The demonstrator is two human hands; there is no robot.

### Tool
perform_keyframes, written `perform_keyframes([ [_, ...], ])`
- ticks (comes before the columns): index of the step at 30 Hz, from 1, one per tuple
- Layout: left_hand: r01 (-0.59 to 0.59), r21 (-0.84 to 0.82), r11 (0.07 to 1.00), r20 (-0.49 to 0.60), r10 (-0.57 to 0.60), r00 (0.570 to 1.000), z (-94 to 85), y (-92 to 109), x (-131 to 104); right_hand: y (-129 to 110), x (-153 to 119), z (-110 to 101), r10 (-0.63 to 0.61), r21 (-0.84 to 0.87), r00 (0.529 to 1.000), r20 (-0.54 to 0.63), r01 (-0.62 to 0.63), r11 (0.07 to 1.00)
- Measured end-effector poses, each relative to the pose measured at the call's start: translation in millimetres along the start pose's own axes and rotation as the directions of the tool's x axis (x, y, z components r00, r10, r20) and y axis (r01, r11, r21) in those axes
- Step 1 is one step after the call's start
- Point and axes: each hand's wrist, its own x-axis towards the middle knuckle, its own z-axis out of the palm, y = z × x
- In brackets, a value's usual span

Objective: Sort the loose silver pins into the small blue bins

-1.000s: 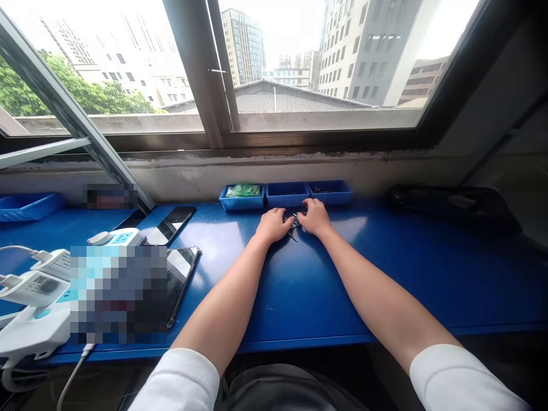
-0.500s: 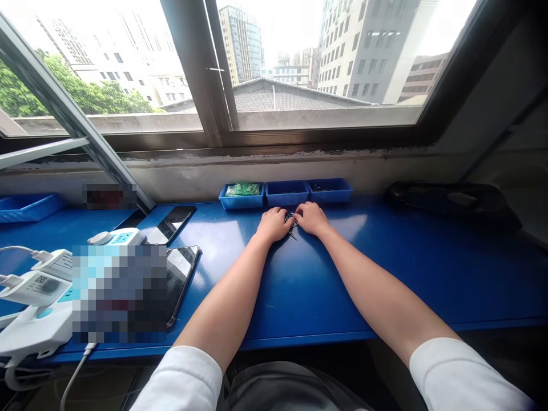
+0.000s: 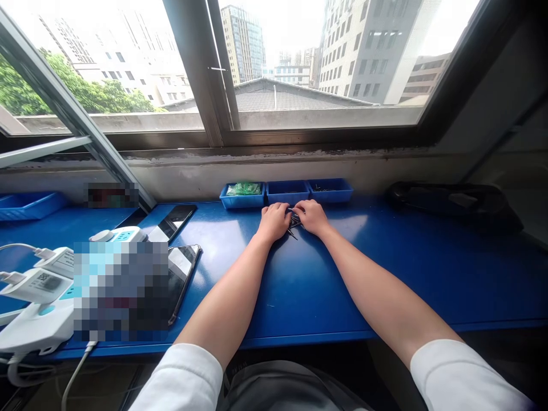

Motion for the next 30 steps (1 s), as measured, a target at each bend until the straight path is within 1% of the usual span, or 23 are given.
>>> perform_keyframes([
  [3, 0.014, -0.014, 1.000, -0.034, -0.015, 0.999, -3.6, 2, 0, -1, 0, 1, -0.035, 0.102, 0.999, -0.028, 0.038, 0.994],
  [7, 0.055, -0.033, 0.998, -0.080, -0.057, 0.995, -6.2, 3, 1, -3, 0, 1, -0.005, 0.166, 0.998, -0.062, 0.015, 0.986],
  [12, 0.047, -0.048, 0.998, -0.066, -0.050, 0.997, -9.9, 7, 0, -4, -1, 0, 0.022, 0.147, 0.999, -0.029, -0.017, 0.989],
  [17, 0.034, -0.065, 0.997, -0.040, -0.037, 0.999, -12.9, 11, -1, -4, 1, -2, 0.098, 0.095, 0.995, -0.016, -0.096, 0.991],
  [19, 0.024, -0.077, 0.997, -0.046, -0.028, 0.999, -11.9, 10, 0, -4, 1, -3, 0.124, 0.105, 0.992, -0.023, -0.121, 0.987],
  [22, 0.043, -0.092, 0.995, -0.065, -0.049, 0.997, -9.4, 7, 1, -5, 0, -4, 0.144, 0.234, 0.988, -0.048, -0.129, 0.963],
  [26, 0.107, -0.106, 0.989, -0.065, -0.115, 0.991, -7.5, 3, 3, -5, -1, -6, 0.125, 0.493, 0.988, -0.090, -0.065, 0.868],
  [28, 0.124, -0.110, 0.986, -0.059, -0.131, 0.990, -7.4, 3, 3, -5, -2, -6, 0.120, 0.558, 0.989, -0.085, -0.053, 0.828],
  [30, 0.126, -0.113, 0.986, -0.053, -0.133, 0.990, -7.5, 3, 3, -5, -2, -6, 0.128, 0.587, 0.990, -0.064, -0.066, 0.807],
])
